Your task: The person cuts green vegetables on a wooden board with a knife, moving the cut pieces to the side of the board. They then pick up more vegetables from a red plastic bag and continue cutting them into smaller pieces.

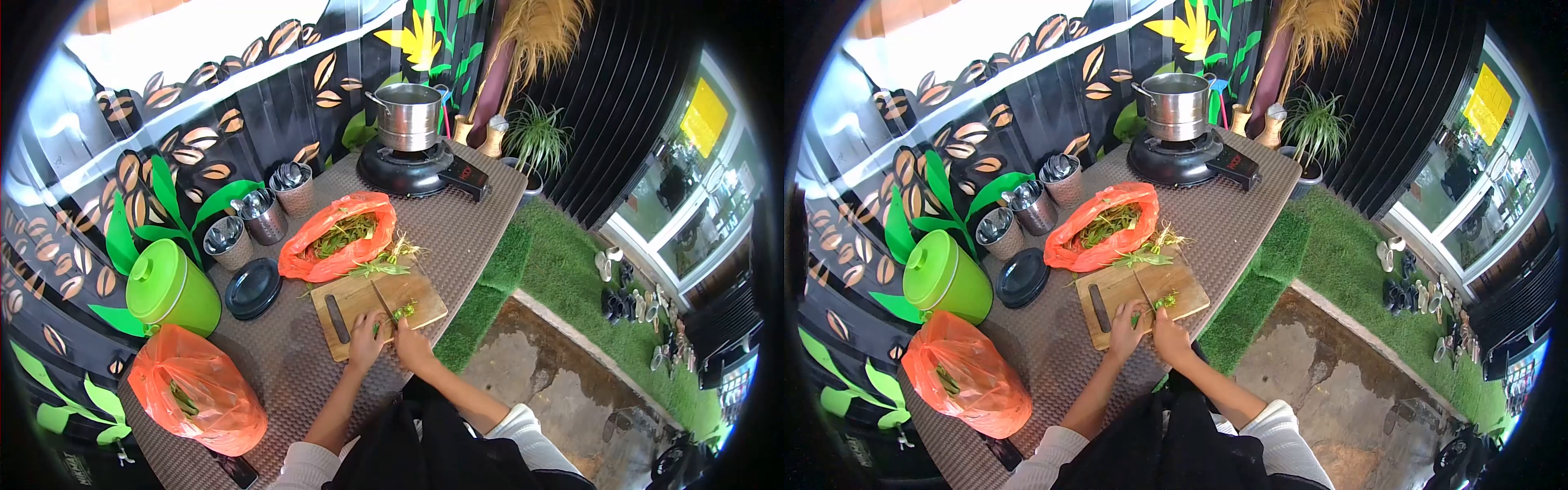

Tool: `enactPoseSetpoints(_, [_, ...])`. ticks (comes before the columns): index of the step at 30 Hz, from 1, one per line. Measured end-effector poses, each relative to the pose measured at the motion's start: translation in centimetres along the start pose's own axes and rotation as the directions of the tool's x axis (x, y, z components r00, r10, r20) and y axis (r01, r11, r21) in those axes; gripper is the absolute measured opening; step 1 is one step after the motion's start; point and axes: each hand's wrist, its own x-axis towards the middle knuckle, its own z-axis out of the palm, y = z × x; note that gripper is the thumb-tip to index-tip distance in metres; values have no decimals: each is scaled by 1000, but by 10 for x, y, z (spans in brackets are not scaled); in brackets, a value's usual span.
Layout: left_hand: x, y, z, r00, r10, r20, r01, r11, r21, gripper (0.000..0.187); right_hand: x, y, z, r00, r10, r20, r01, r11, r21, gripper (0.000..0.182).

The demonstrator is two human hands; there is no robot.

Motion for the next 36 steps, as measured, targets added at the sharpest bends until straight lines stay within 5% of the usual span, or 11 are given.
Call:
enactPoseSetpoints(20, [-1,4,-3,1000,14,14,-15,999,41,20,10,3,-4,994,-111,-20,112,994,18,24])
enactPoseSetpoints(36, [0,10,-4,999,-28,-18,28,999,-39,14,-4,-13,4,998,55,19,-56,998,16,27])
